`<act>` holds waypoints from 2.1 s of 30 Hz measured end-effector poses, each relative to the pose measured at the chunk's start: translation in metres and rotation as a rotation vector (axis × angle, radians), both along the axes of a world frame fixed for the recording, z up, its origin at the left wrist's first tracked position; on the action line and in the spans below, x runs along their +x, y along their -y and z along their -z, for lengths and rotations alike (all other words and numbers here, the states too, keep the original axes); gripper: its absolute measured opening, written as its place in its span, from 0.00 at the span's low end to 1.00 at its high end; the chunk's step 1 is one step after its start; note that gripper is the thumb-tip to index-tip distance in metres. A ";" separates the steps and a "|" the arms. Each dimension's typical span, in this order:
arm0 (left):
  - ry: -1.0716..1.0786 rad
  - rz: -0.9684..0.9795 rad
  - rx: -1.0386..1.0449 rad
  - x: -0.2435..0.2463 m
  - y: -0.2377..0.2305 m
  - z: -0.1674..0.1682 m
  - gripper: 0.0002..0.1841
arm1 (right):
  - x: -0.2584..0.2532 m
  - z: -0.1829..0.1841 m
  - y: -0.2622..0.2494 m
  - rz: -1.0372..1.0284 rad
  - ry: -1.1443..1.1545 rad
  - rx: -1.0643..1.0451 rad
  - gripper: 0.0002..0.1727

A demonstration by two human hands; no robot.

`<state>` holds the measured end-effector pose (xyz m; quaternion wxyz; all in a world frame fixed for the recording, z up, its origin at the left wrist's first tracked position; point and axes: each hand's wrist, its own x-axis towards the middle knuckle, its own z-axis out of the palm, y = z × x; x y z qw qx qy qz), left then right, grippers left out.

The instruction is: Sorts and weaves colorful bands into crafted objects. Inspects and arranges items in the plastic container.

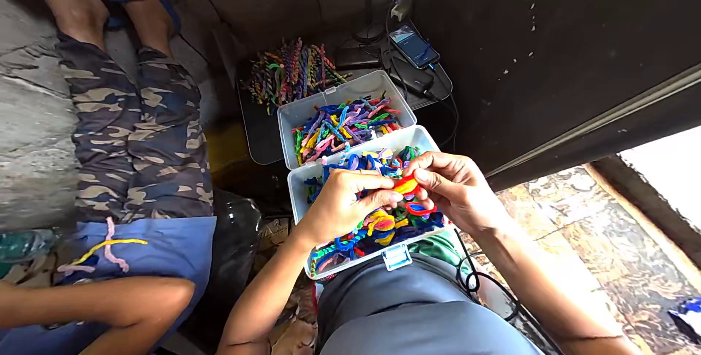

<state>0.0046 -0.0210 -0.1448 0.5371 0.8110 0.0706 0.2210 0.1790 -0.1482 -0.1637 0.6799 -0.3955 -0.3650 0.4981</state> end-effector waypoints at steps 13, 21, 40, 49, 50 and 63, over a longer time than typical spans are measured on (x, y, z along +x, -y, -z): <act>0.056 0.099 -0.214 -0.012 -0.009 0.002 0.05 | -0.011 0.004 -0.009 -0.022 -0.049 0.111 0.07; -0.309 -0.675 0.330 -0.030 -0.088 -0.002 0.16 | -0.013 0.028 -0.014 0.326 1.102 0.059 0.18; -0.750 -1.095 0.065 -0.058 -0.239 0.129 0.31 | -0.019 0.056 -0.019 0.094 1.305 -0.046 0.16; -0.410 -1.039 0.211 -0.058 -0.224 0.068 0.27 | -0.016 0.051 -0.017 0.052 1.365 -0.110 0.17; -0.374 -1.026 0.267 -0.050 -0.215 0.052 0.26 | -0.017 0.050 -0.017 0.043 1.370 -0.120 0.17; -0.736 -0.032 0.743 0.057 -0.163 0.049 0.14 | -0.005 0.042 -0.017 0.121 1.417 -0.026 0.17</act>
